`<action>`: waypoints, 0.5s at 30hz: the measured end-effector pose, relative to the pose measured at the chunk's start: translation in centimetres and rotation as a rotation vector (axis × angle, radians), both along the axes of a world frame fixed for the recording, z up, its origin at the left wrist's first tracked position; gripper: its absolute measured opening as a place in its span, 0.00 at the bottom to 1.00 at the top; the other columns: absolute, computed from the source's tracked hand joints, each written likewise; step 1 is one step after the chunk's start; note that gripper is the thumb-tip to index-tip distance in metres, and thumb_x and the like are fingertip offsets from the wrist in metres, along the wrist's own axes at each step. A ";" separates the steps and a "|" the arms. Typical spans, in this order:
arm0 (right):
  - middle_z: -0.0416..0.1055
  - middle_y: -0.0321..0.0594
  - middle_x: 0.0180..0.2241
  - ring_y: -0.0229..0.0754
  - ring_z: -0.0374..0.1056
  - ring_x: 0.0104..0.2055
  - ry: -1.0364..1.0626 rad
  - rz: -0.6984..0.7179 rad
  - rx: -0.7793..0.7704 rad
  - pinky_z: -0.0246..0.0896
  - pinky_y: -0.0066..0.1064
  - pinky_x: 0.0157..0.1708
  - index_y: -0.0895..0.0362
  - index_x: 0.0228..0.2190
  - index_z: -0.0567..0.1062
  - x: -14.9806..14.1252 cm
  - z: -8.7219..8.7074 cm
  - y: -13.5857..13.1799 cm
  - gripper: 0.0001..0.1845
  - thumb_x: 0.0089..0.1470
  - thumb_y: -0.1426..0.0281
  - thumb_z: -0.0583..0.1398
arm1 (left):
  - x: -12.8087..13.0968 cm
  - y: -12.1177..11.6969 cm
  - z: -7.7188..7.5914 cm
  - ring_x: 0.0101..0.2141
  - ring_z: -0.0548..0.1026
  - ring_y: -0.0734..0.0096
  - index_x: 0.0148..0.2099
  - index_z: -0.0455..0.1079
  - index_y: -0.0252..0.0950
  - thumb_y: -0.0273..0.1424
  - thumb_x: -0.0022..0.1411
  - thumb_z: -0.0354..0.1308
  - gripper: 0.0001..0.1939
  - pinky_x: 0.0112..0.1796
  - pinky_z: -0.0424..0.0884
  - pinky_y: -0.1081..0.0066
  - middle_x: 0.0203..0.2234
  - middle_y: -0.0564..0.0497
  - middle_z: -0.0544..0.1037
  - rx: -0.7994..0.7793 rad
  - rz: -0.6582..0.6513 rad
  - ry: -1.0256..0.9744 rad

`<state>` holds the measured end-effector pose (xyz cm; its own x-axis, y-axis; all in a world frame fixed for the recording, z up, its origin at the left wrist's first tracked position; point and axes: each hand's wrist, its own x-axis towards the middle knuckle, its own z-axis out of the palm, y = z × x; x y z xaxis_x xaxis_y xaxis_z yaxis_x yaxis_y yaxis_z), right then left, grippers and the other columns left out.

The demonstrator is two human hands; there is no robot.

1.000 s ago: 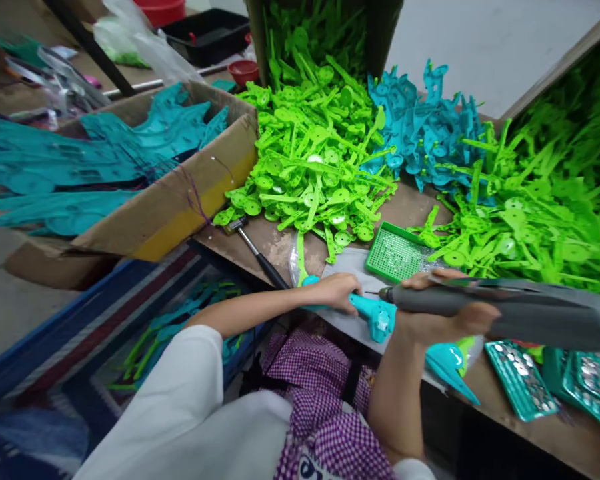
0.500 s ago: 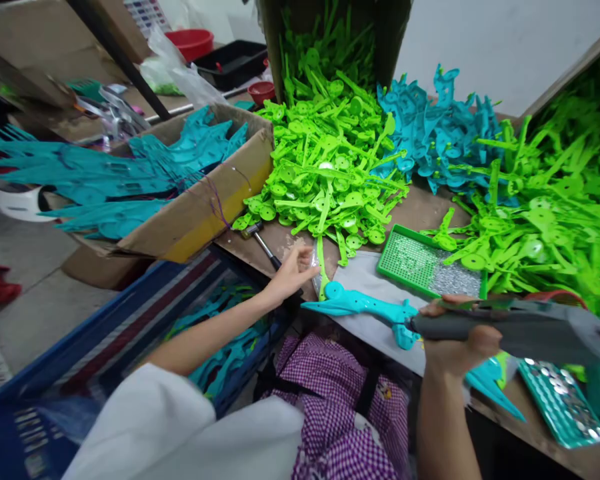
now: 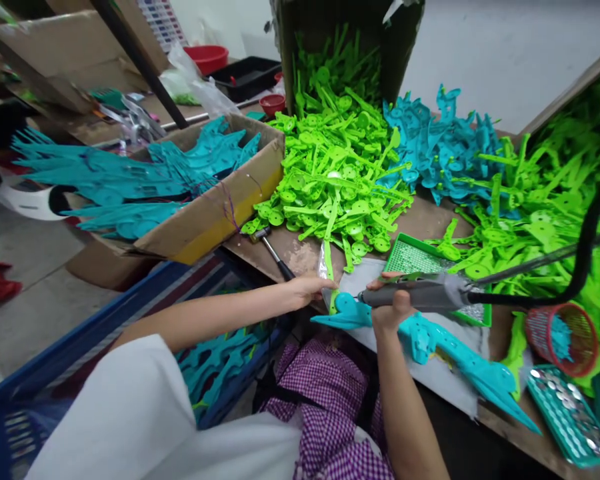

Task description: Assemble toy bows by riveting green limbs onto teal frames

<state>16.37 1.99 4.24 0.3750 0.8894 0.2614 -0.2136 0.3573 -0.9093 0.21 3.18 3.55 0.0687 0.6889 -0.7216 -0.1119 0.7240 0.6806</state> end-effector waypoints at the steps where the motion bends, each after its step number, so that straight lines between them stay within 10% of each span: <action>1: 0.64 0.33 0.16 0.40 0.64 0.18 -0.002 -0.001 0.002 0.61 0.32 0.20 0.56 0.29 0.72 0.0 0.0 -0.1 0.27 0.45 0.44 0.54 | 0.4 -0.2 0.2 0.28 0.75 0.70 0.33 0.71 0.33 0.24 0.41 0.70 0.15 0.31 0.71 0.71 0.27 0.51 0.78 0.018 -0.025 -0.025; 8: 0.62 0.33 0.17 0.41 0.63 0.18 -0.034 -0.021 0.052 0.60 0.34 0.21 0.53 0.33 0.71 0.6 1.1 -0.1 0.25 0.47 0.45 0.54 | 2.4 -2.3 1.6 0.36 0.78 0.68 0.50 0.64 0.38 0.24 0.35 0.75 0.38 0.36 0.74 0.68 0.42 0.48 0.78 0.179 -0.036 -0.223; 15: 0.58 0.33 0.15 0.39 0.59 0.15 -0.020 -0.191 0.269 0.56 0.33 0.15 0.51 0.24 0.71 5.9 8.0 -0.7 0.30 0.47 0.38 0.50 | 2.4 -1.0 1.6 0.21 0.73 0.74 0.32 0.71 0.30 0.27 0.46 0.68 0.11 0.26 0.72 0.73 0.21 0.51 0.77 -0.019 0.067 -0.295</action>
